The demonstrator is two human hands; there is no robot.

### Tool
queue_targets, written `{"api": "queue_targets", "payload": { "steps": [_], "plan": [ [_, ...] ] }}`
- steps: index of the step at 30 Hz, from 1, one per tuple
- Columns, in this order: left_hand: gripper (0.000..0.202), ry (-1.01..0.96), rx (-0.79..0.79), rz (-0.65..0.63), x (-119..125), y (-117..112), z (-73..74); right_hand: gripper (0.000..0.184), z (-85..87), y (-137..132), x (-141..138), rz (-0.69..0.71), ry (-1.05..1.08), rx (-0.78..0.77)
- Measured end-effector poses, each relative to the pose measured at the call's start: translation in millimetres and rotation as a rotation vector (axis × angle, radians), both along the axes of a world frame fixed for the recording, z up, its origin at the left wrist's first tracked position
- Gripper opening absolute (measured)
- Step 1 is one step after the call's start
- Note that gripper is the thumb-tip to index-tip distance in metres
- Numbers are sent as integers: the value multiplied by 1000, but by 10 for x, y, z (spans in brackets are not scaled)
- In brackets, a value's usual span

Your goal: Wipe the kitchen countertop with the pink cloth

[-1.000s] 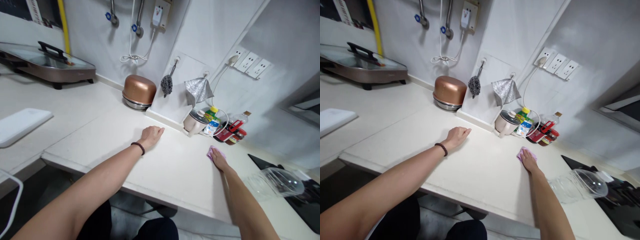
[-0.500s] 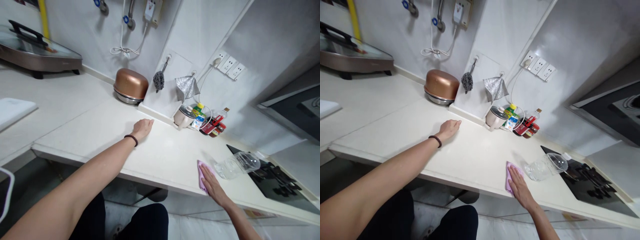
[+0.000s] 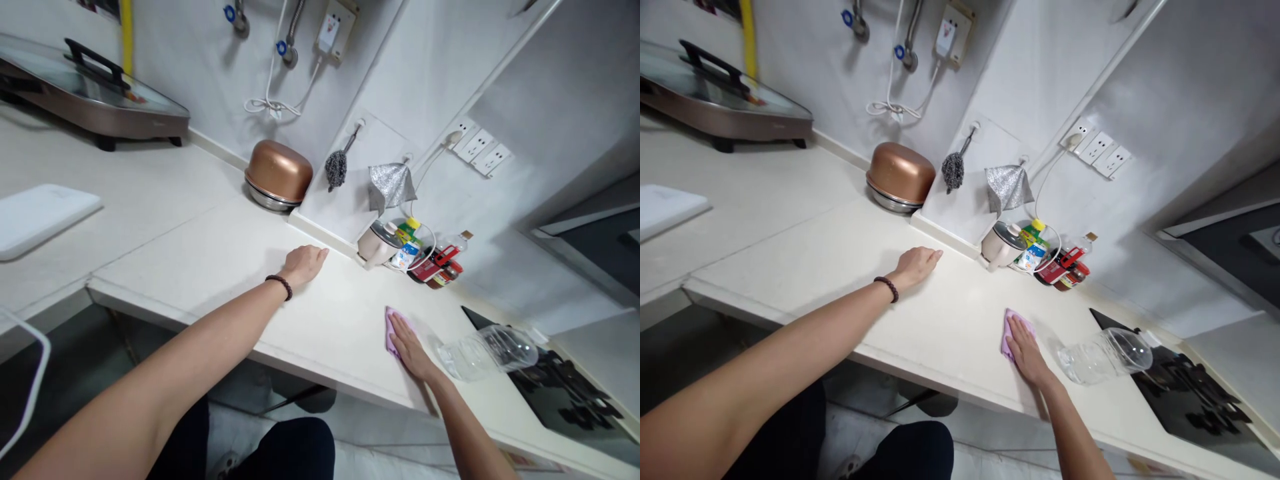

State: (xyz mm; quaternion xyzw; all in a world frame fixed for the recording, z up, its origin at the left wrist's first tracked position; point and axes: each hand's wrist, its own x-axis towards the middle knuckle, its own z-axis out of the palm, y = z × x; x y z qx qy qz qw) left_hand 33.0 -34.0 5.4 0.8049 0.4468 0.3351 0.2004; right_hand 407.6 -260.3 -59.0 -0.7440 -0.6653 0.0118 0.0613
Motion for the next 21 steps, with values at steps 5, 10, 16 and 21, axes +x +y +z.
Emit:
{"api": "queue_targets", "payload": {
  "steps": [5, 10, 16, 21],
  "plan": [
    [59, 19, 14, 1, -6, 22, -14, 71, 42, 927, 89, -74, -28, 15],
    [59, 70, 39, 14, -7, 71, -36, 71, 89, 1437, 56, -136, -19, 37],
    [60, 102, 31, 41, -40, 134, -48, 72, 81, 1218, -212, -100, -6, 45],
    [62, 104, 25, 35, -58, 128, -50, 65, 117, 466, -774, 126, 12, 38]
  ]
}}
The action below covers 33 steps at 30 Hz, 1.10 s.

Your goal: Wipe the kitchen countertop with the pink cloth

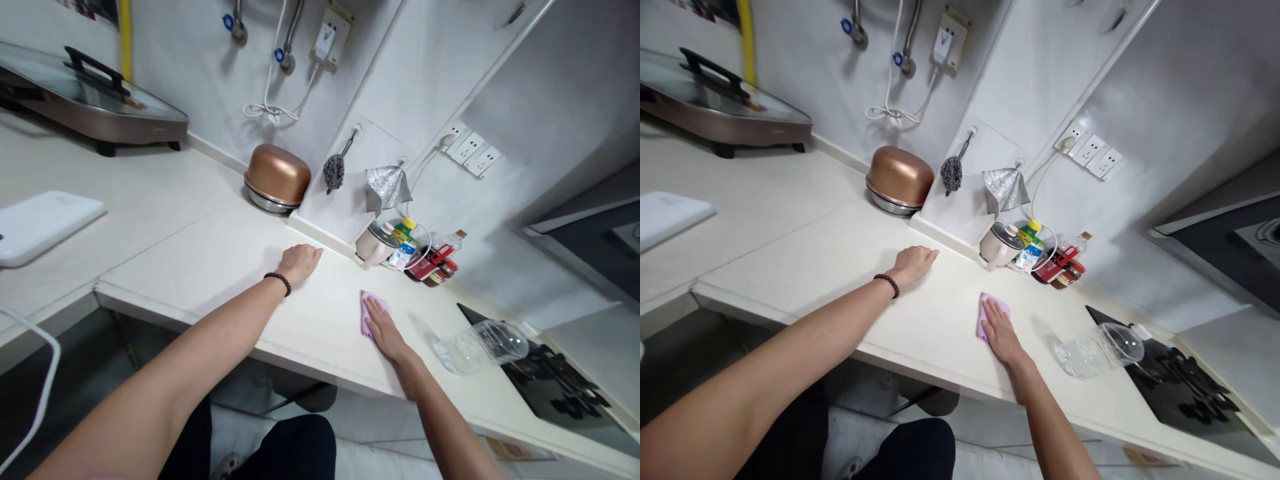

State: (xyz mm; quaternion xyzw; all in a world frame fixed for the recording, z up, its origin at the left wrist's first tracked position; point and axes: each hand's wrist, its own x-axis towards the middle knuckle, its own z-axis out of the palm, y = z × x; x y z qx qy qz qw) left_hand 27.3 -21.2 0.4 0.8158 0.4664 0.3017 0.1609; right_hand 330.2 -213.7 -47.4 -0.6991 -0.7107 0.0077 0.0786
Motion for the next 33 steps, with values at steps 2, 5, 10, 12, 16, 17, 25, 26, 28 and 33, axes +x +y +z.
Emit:
{"api": "queue_targets", "payload": {
  "steps": [2, 5, 10, 12, 16, 17, 25, 26, 28, 33],
  "plan": [
    [61, -9, -6, -2, -1, -6, -12, 62, 38, -347, -241, 83, -1, -24],
    [61, -21, -11, -5, -1, -15, -27, 61, 96, -780, -503, 168, 7, -71],
    [60, -53, -28, 5, -13, -44, 6, 60, 151, -1056, -617, 173, 29, -123],
    [59, -72, -31, 4, -12, -68, 38, 60, 155, -1022, -606, 169, 30, -126],
    [60, -105, -10, -24, 18, -140, 108, 61, 143, -779, -617, 165, 18, -113],
    [60, -111, -5, -32, 29, -160, 122, 61, 137, -681, -633, 167, 12, -109],
    [58, -134, 27, -47, 36, -210, 171, 64, 47, 628, -773, 183, -35, -25],
    [58, -137, 29, -43, 28, -204, 174, 64, 48, 825, -784, 156, -44, -28],
    [57, -141, 28, -27, 15, -191, 185, 65, 72, 1200, -812, 58, -66, -61],
    [53, -143, 10, -19, -7, -179, 251, 64, 169, 1909, -978, -95, -98, -102]
  ]
}}
